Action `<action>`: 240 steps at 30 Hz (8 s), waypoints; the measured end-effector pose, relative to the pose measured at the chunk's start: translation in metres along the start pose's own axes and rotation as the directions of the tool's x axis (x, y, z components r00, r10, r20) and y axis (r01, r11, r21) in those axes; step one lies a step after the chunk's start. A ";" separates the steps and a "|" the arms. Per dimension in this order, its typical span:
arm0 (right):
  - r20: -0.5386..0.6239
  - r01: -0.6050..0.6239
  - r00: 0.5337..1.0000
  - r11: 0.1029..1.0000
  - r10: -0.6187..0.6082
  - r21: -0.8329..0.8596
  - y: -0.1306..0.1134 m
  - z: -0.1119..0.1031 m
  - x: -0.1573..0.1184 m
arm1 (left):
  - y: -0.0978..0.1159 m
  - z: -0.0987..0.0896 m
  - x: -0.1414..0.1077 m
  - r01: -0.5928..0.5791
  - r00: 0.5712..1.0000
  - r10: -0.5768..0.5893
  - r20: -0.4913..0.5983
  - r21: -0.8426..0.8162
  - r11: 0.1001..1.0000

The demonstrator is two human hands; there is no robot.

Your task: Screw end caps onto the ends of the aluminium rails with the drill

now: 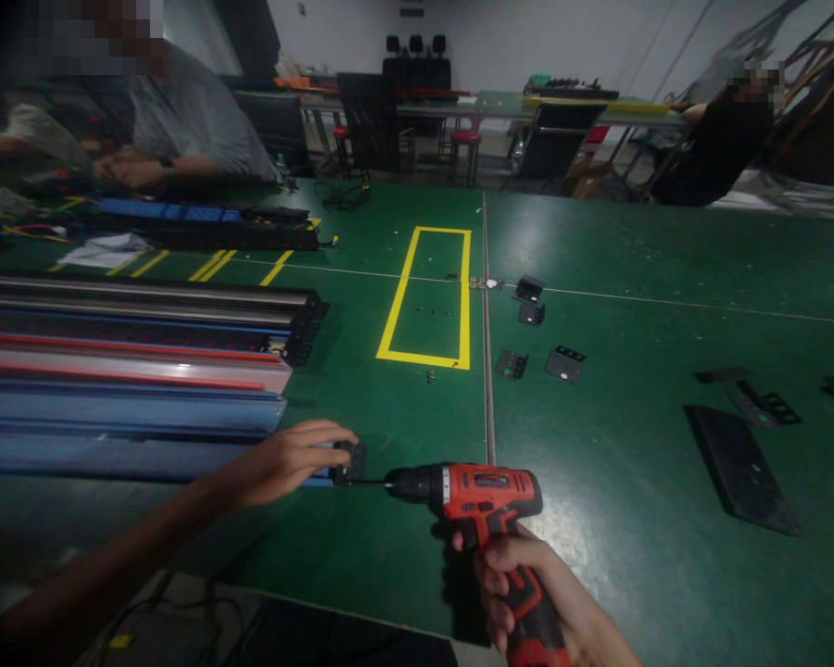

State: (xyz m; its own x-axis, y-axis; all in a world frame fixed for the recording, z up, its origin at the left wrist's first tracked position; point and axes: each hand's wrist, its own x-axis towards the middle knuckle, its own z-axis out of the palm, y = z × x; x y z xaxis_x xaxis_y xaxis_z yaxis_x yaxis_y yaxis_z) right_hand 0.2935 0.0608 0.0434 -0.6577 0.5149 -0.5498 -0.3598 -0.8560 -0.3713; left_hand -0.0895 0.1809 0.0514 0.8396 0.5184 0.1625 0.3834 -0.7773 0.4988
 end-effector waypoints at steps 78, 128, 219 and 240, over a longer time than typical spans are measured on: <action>-0.466 -0.399 0.611 0.260 -0.640 -0.880 0.004 0.028 0.018 | -0.011 0.016 0.010 0.051 0.995 -0.058 -0.085 -0.084 0.995; -0.496 -0.427 0.592 0.275 -0.635 -0.861 0.004 0.036 0.019 | -0.006 0.011 0.011 0.075 0.992 -0.085 -0.094 -0.107 0.991; -0.488 -0.441 0.591 0.249 -0.643 -0.862 0.004 0.037 0.018 | -0.007 0.012 0.011 0.076 0.990 -0.085 -0.110 -0.089 0.993; -0.478 -0.419 0.596 0.258 -0.645 -0.871 0.004 0.044 0.017 | -0.005 0.011 0.011 0.081 0.992 -0.088 -0.095 -0.074 0.994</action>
State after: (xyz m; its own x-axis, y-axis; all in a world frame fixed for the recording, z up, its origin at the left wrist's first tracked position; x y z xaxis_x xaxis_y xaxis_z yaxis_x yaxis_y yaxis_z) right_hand 0.2518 0.0638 0.0660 0.1567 0.8814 -0.4456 0.7588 -0.3962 -0.5170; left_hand -0.0780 0.1867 0.0417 0.7624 0.6160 0.1983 0.4205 -0.7045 0.5717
